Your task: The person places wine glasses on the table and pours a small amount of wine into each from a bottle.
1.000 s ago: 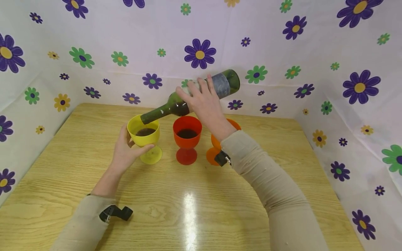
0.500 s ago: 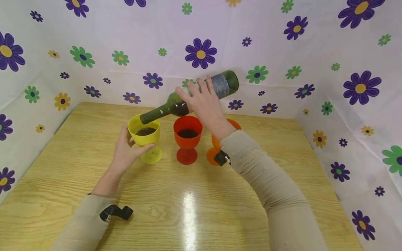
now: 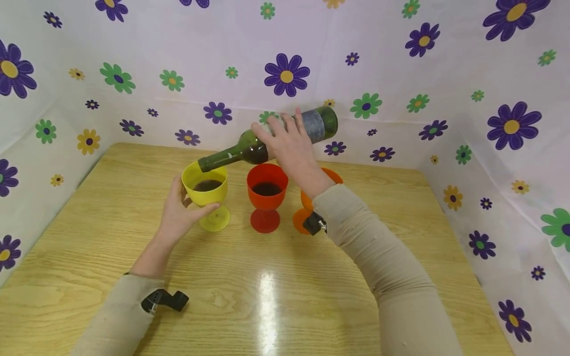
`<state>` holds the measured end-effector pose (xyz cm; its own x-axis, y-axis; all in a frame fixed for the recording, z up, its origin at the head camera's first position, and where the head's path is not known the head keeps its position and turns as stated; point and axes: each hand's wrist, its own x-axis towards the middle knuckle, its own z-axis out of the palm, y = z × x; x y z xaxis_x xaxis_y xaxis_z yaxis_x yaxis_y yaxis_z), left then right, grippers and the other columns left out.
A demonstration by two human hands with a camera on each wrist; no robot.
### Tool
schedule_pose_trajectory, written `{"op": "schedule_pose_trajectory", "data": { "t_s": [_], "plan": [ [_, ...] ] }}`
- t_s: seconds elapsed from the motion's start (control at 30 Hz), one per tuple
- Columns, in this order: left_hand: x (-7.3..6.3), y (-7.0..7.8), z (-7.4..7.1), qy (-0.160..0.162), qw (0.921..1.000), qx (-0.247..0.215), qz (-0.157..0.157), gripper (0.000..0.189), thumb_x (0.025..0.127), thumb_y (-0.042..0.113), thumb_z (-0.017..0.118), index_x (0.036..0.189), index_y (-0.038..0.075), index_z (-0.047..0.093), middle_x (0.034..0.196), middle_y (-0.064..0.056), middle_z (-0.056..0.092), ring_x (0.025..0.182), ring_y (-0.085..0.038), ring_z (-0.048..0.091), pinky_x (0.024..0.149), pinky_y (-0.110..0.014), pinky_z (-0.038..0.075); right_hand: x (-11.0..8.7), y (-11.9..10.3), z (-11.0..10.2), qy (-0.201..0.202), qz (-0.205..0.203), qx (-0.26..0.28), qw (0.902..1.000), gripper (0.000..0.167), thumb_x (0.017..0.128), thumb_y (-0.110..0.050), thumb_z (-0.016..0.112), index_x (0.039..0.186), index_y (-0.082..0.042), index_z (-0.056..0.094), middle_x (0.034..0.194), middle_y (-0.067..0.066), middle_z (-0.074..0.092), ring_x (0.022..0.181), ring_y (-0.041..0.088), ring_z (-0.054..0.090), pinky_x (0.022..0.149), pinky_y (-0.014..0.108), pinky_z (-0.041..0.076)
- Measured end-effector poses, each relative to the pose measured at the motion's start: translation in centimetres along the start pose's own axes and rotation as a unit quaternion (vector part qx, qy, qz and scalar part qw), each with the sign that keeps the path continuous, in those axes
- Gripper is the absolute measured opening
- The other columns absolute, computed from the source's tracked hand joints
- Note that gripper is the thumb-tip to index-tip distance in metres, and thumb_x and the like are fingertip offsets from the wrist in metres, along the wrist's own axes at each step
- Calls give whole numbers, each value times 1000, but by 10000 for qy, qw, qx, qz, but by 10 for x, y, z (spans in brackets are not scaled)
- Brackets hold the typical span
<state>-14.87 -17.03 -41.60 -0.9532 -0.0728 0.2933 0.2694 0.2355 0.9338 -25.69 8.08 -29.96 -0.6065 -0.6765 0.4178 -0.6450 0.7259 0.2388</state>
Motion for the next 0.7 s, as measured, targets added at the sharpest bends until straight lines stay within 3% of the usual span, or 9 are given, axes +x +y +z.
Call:
{"op": "schedule_pose_trajectory", "data": {
  "t_s": [0.7],
  "plan": [
    [1, -3, 0, -2, 10000, 97, 24, 90, 72, 18, 86, 144, 20, 33, 137, -1, 45, 127, -21, 41, 100, -51, 38, 0, 6, -3, -299, 314, 248, 9988, 89, 69, -14, 87, 143, -20, 38, 137, 14, 42, 127, 39, 36, 111, 58, 8]
  ]
}}
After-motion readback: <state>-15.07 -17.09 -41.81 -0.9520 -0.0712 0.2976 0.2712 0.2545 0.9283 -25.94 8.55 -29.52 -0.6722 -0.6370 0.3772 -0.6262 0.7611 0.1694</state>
